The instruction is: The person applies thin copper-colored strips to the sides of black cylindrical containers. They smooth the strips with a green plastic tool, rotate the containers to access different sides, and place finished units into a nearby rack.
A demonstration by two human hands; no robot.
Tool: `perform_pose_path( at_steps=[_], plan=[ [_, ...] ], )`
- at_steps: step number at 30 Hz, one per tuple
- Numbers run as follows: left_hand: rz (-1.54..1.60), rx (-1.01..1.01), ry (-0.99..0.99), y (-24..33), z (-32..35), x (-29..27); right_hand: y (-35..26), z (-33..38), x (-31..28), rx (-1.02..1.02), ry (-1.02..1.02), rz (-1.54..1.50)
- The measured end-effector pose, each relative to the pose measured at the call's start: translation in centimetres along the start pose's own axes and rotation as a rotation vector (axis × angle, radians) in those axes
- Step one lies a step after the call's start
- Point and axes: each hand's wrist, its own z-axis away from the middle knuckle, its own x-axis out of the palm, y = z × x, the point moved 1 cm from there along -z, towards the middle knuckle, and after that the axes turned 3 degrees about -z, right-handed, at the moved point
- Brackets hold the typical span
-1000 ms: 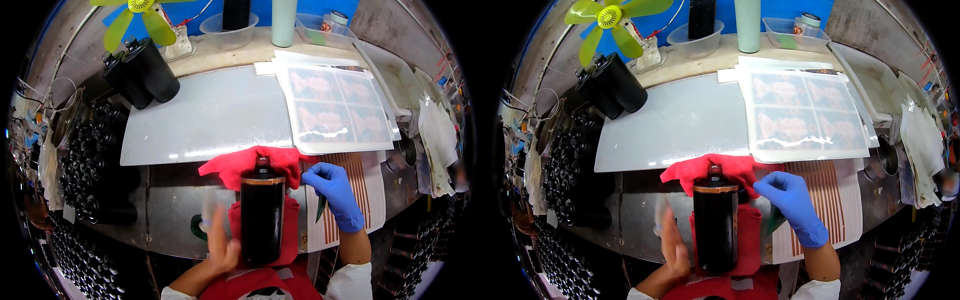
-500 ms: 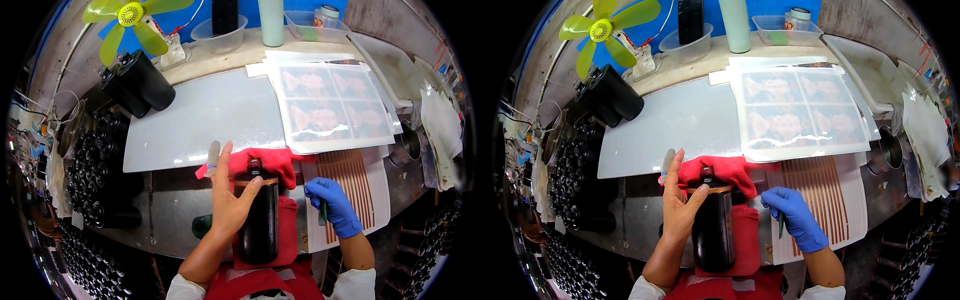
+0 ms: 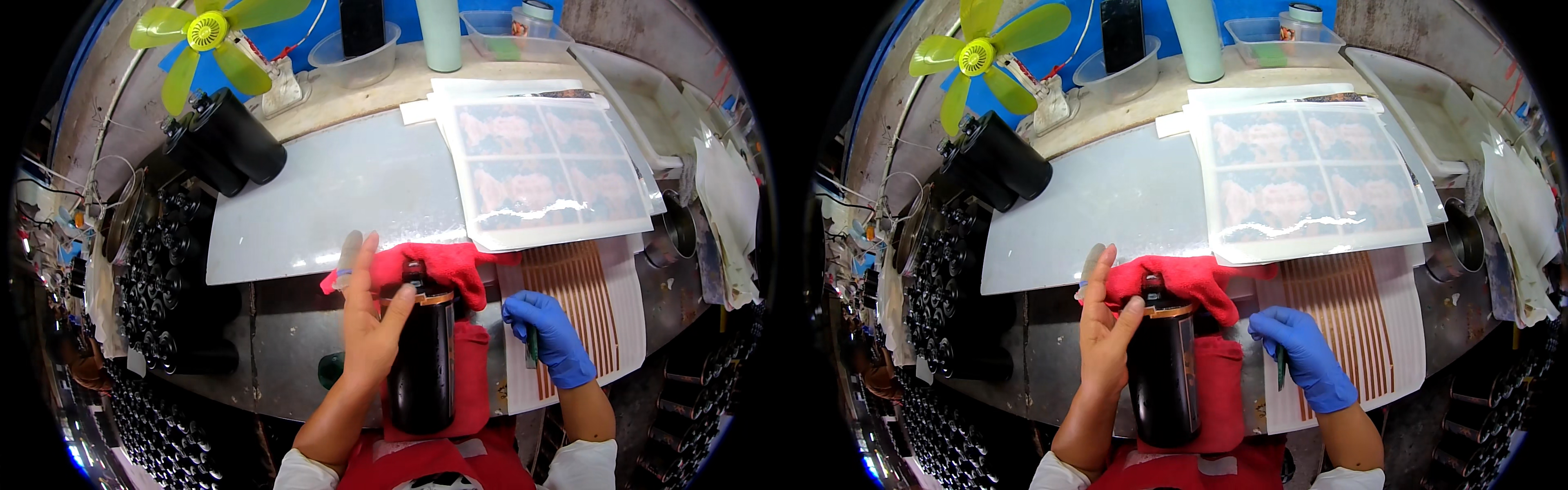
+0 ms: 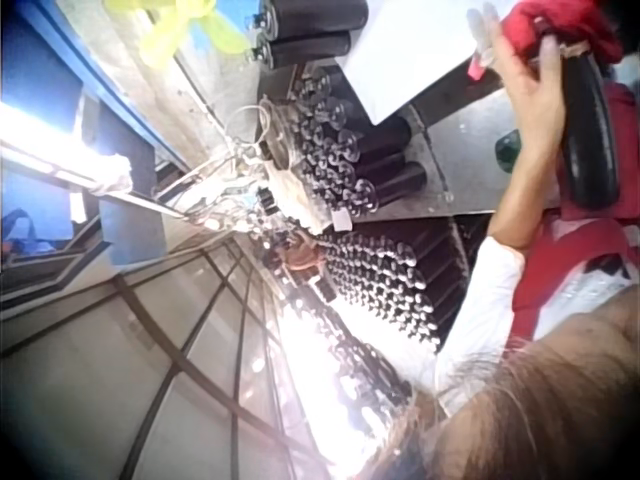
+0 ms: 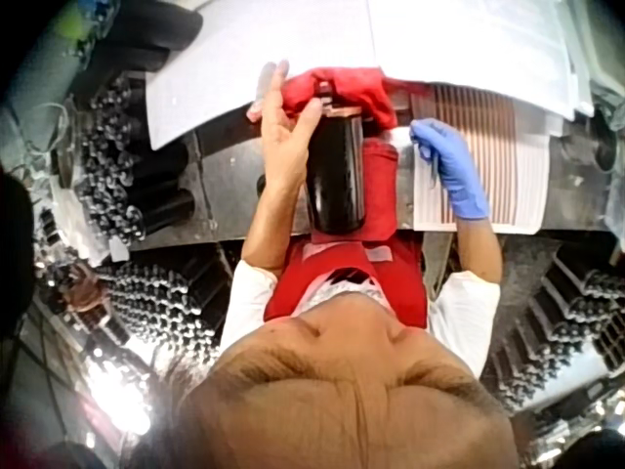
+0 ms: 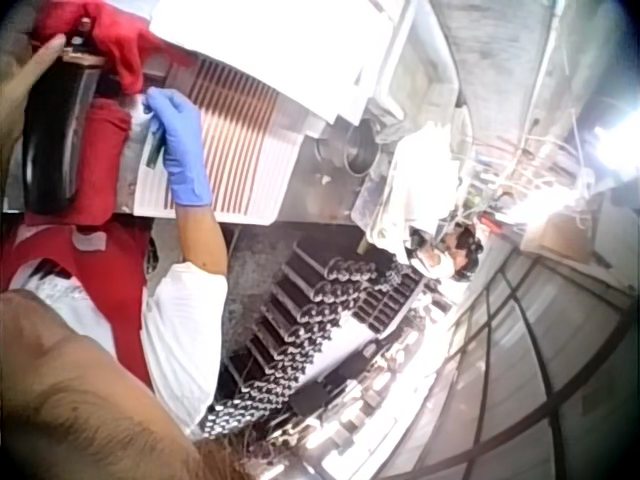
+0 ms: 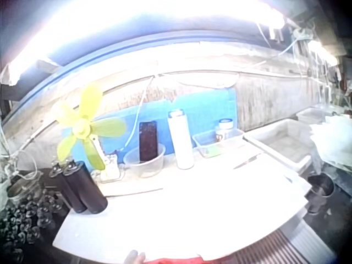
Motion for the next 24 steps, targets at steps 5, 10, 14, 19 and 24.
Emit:
perform_pose_path(
  at_steps=[5,10,14,19,24],
  plan=[
    [-0.132,0.096,-0.076,-0.3,-0.07,-0.55,0.29,-0.28,-0.2,0.008,-0.005,-0.008],
    [0.387,-0.101,-0.024,0.28,-0.03,0.01,0.66,-0.74,-0.36,0.008,-0.023,-0.026],
    [0.02,0.011,-0.047,-0.23,-0.05,-0.3,0.71,-0.77,-0.26,0.007,-0.023,-0.024],
    [-0.117,0.078,-0.108,-0.12,-0.16,-0.46,0.69,-0.81,-0.23,0.007,-0.018,-0.025],
    [0.418,-0.034,-0.057,0.48,-0.06,-0.56,0.54,-0.82,0.07,-0.003,-0.023,-0.029]
  ],
)
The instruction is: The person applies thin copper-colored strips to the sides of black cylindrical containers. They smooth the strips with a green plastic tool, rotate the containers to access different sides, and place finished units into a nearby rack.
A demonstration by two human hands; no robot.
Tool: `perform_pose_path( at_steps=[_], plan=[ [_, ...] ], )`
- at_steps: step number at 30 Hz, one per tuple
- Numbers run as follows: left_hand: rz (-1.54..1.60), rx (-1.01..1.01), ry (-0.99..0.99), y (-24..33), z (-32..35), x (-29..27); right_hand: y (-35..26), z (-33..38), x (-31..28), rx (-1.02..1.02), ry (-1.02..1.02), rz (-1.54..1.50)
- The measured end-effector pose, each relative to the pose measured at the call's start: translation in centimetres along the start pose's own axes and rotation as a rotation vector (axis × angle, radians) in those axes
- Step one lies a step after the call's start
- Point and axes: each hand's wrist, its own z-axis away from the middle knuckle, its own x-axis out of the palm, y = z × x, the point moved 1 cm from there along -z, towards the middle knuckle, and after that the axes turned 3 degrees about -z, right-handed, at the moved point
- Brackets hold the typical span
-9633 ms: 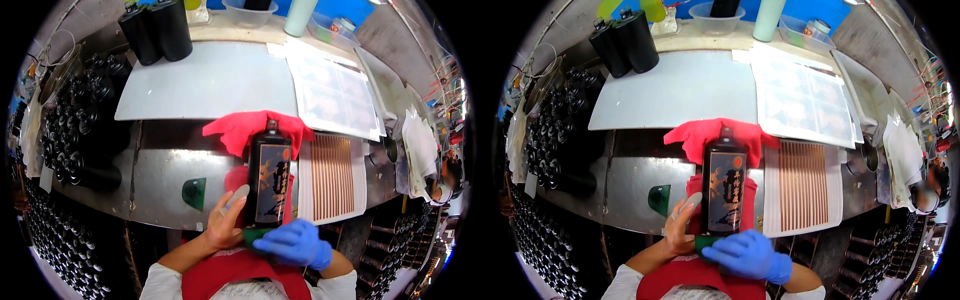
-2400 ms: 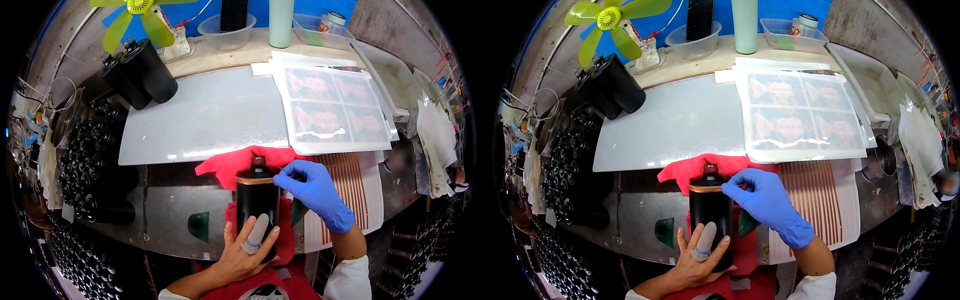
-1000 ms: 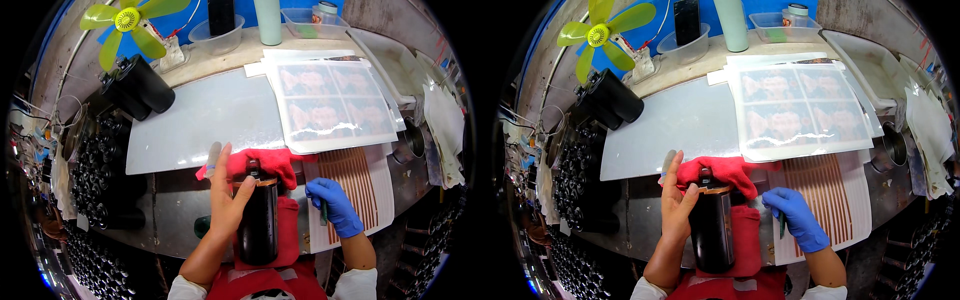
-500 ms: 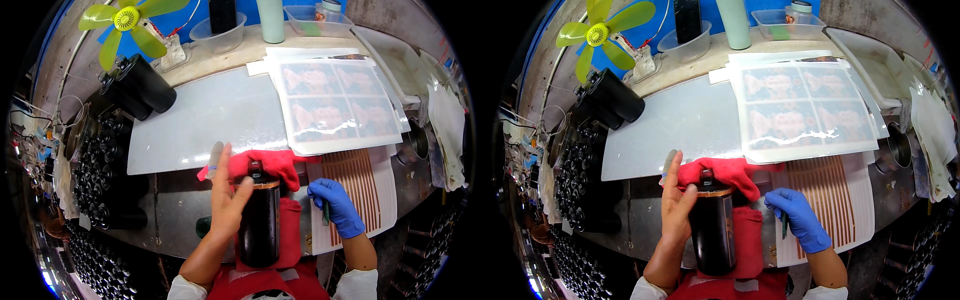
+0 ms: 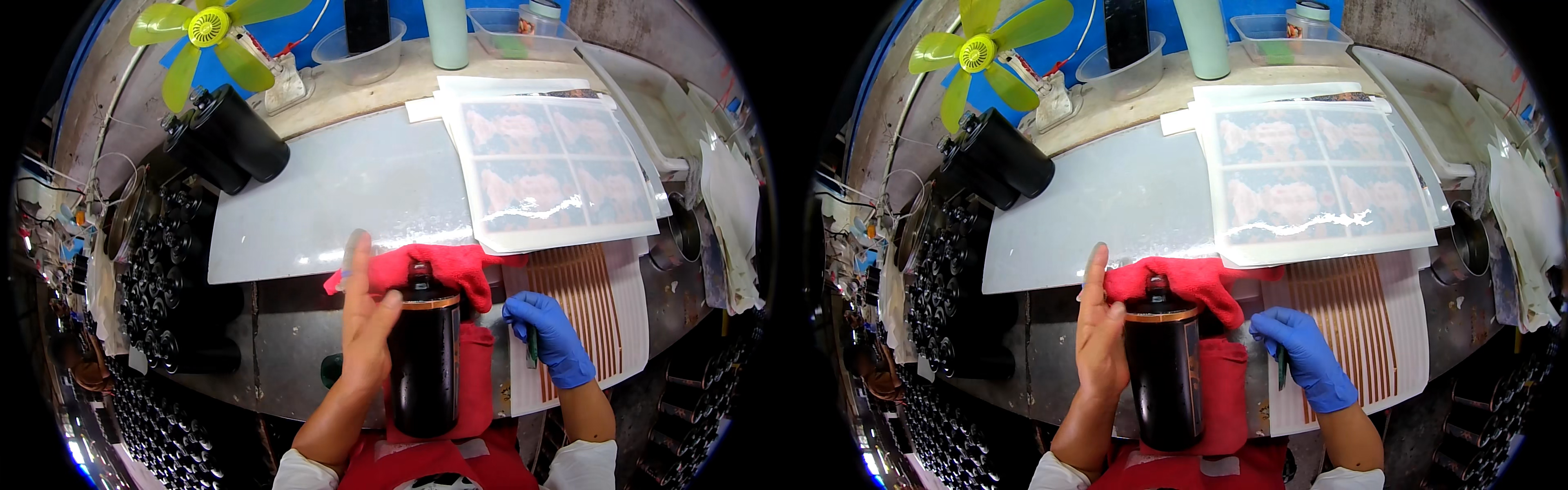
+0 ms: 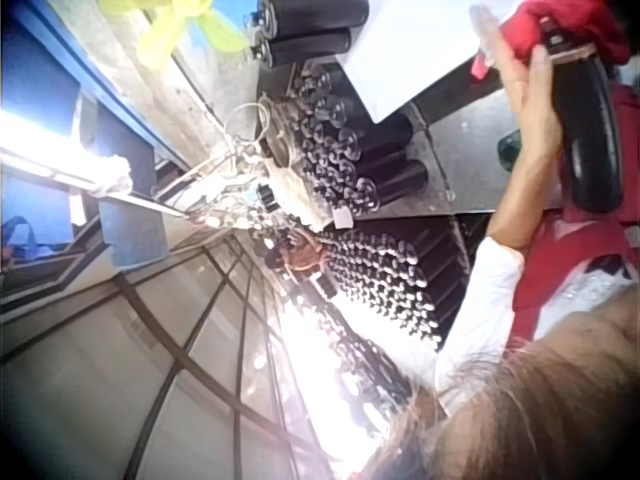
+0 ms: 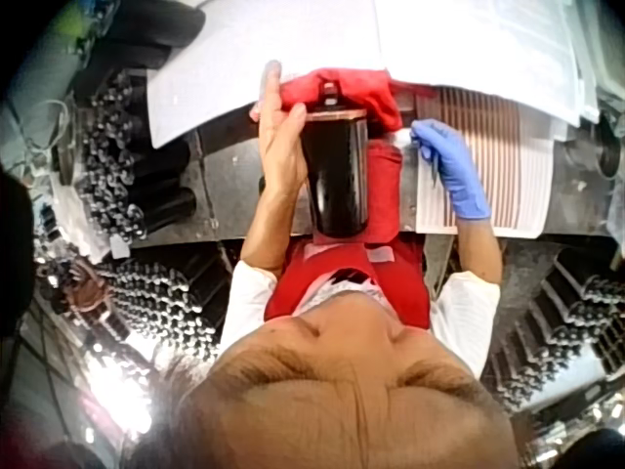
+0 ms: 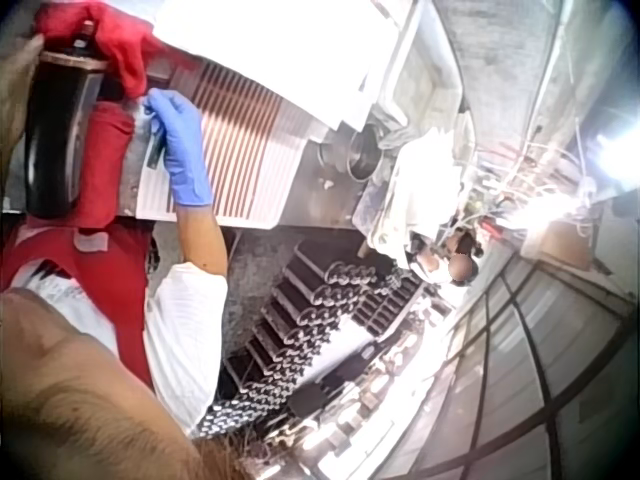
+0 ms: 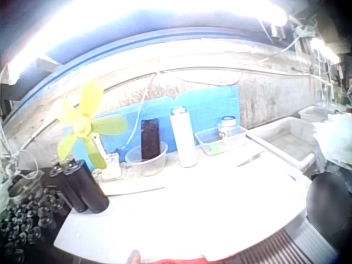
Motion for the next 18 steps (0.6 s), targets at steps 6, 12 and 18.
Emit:
perform_pose_path(
  at_steps=[6,12,18],
  plan=[
    [-0.38,0.075,-0.029,-0.7,0.0,-0.3,0.4,0.2,-0.6,-0.011,0.04,0.018],
    [-0.761,0.126,-0.013,-0.4,0.0,0.7,1.8,0.3,-0.8,0.142,0.031,-0.312],
    [-0.952,0.16,0.002,0.1,0.5,1.1,2.9,2.9,0.1,0.2,-0.028,-0.419]
  ],
)
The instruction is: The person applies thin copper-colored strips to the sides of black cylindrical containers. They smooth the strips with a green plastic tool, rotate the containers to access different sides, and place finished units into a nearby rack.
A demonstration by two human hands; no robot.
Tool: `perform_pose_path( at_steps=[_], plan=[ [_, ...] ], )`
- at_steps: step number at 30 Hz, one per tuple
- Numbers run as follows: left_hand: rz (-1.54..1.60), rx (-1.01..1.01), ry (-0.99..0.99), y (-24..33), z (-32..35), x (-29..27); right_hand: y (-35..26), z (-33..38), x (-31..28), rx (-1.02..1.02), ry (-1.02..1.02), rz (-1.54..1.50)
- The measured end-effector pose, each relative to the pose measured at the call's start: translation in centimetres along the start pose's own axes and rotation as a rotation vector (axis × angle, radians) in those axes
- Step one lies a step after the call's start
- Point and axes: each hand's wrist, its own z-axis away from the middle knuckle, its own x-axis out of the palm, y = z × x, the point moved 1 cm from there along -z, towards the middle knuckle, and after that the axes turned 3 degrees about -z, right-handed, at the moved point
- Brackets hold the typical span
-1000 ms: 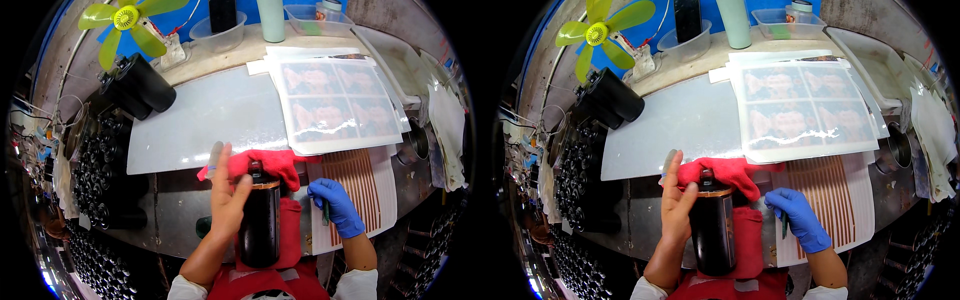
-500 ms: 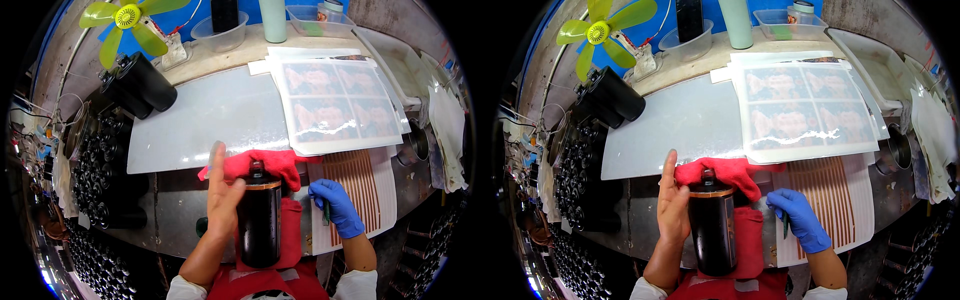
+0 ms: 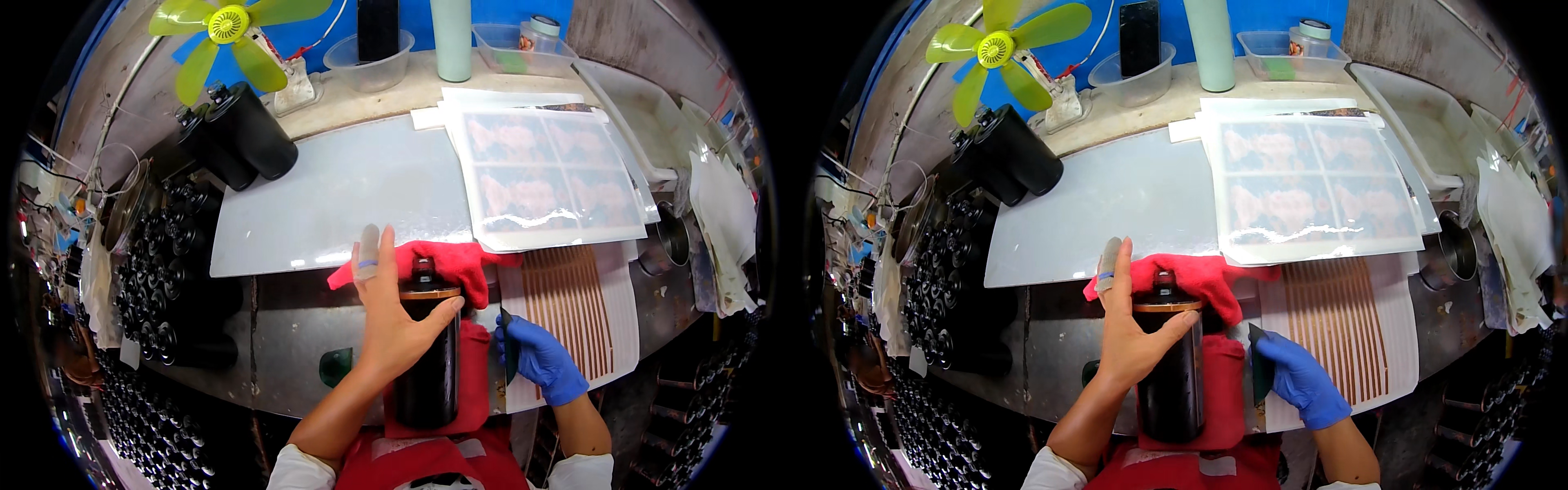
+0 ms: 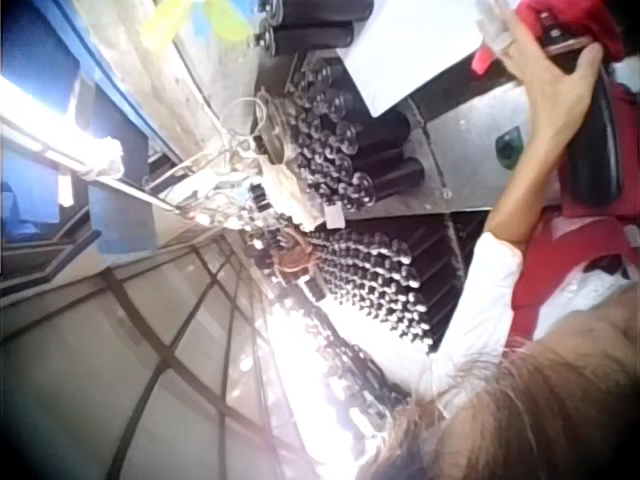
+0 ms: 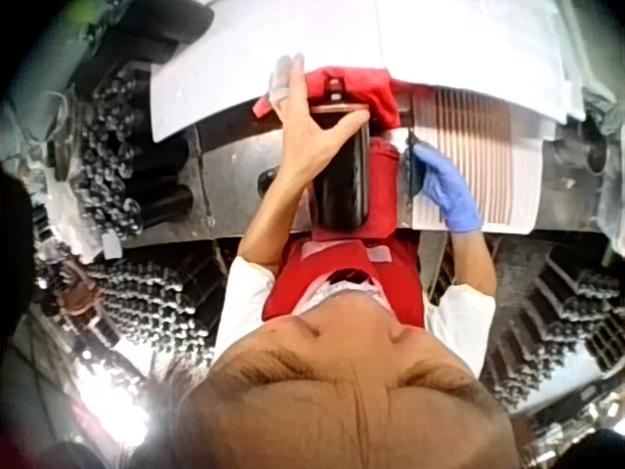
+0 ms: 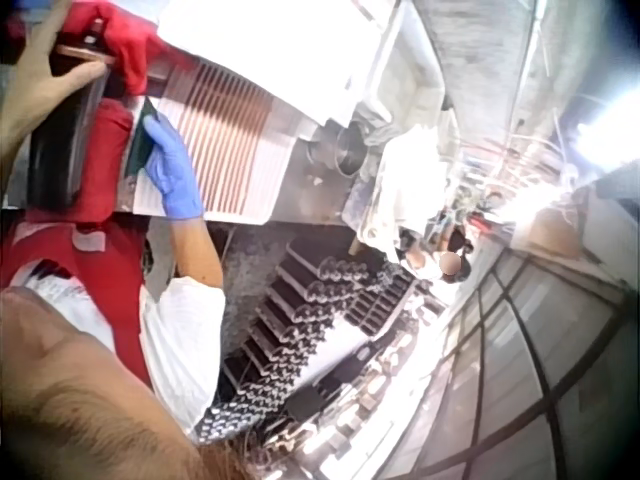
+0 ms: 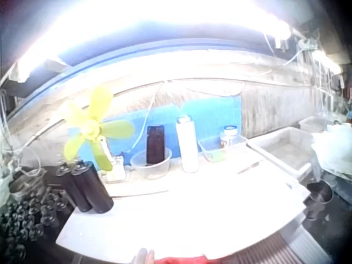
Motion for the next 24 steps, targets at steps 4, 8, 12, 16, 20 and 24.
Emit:
perform_pose_path(
  at_steps=[4,8,12,16,20,24],
  plan=[
    [-0.05,0.111,-0.028,1.4,1.9,-0.7,-1.6,0.8,-0.5,-0.332,0.141,0.037],
    [-0.419,0.281,-0.133,2.7,9.5,-0.9,-3.8,1.8,6.7,-0.68,0.148,0.372],
    [-0.757,0.547,-0.272,1.7,12.4,0.6,-2.0,1.7,14.2,-0.98,0.072,1.152],
    [-0.585,0.436,-0.242,-0.4,11.8,-0.6,-1.3,0.6,12.5,-0.856,0.165,1.06],
    [-0.111,0.232,-0.48,-3.9,12.3,-1.1,-0.1,-1.2,7.6,-0.837,0.172,0.706],
    [0.032,0.123,-0.511,-5.9,12.0,-2.0,0.0,-1.5,6.3,-0.858,0.166,0.734]
  ],
)
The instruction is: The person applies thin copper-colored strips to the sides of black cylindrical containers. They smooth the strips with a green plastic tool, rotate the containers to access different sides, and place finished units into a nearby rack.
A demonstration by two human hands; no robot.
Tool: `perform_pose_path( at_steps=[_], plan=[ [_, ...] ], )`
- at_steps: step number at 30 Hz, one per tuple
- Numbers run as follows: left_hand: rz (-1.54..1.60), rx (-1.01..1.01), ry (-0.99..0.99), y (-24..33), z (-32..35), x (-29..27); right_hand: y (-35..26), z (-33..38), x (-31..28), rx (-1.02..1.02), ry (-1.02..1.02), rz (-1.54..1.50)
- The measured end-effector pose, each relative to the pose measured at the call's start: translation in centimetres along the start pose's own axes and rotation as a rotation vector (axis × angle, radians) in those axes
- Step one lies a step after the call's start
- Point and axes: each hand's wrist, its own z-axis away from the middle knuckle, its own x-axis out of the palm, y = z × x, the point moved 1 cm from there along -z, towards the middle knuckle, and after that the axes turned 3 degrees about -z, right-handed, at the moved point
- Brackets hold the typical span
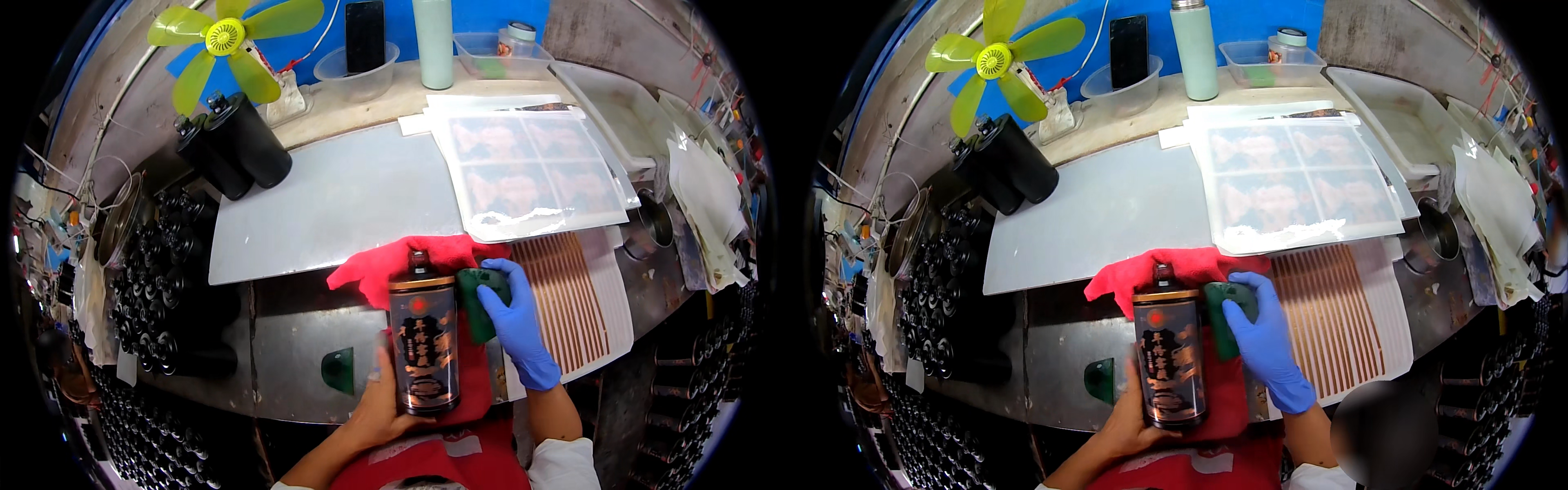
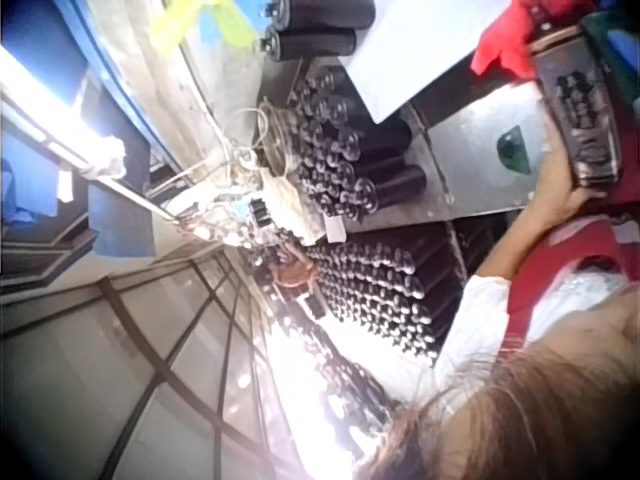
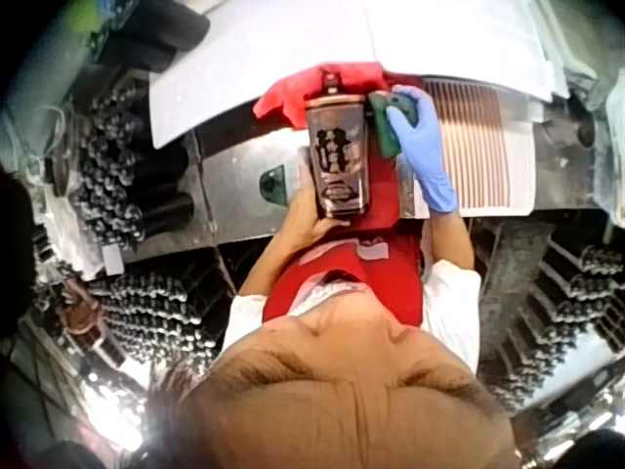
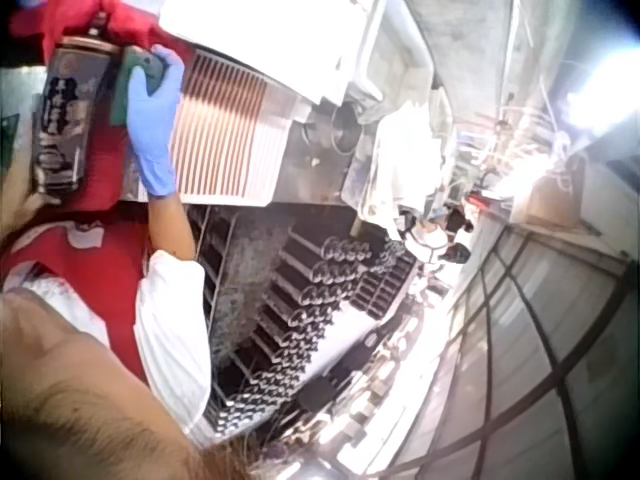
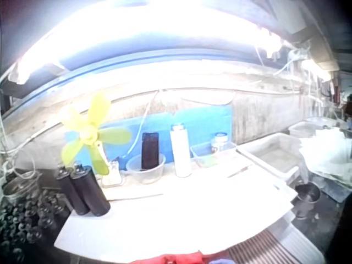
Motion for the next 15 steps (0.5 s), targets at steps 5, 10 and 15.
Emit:
perform_pose_path(
  at_steps=[5,10,15],
  plan=[
    [-0.675,0.285,0.238,5.0,-0.7,1.0,-6.7,-0.6,3.4,-0.212,-0.054,0.306],
    [-0.405,0.198,0.145,2.1,-0.5,0.7,-5.5,-0.3,3.4,-0.096,-0.11,0.251],
    [-0.2,0.014,0.053,-0.8,1.0,0.5,-0.5,-0.1,-0.1,0.055,-0.02,-0.016]
  ],
)
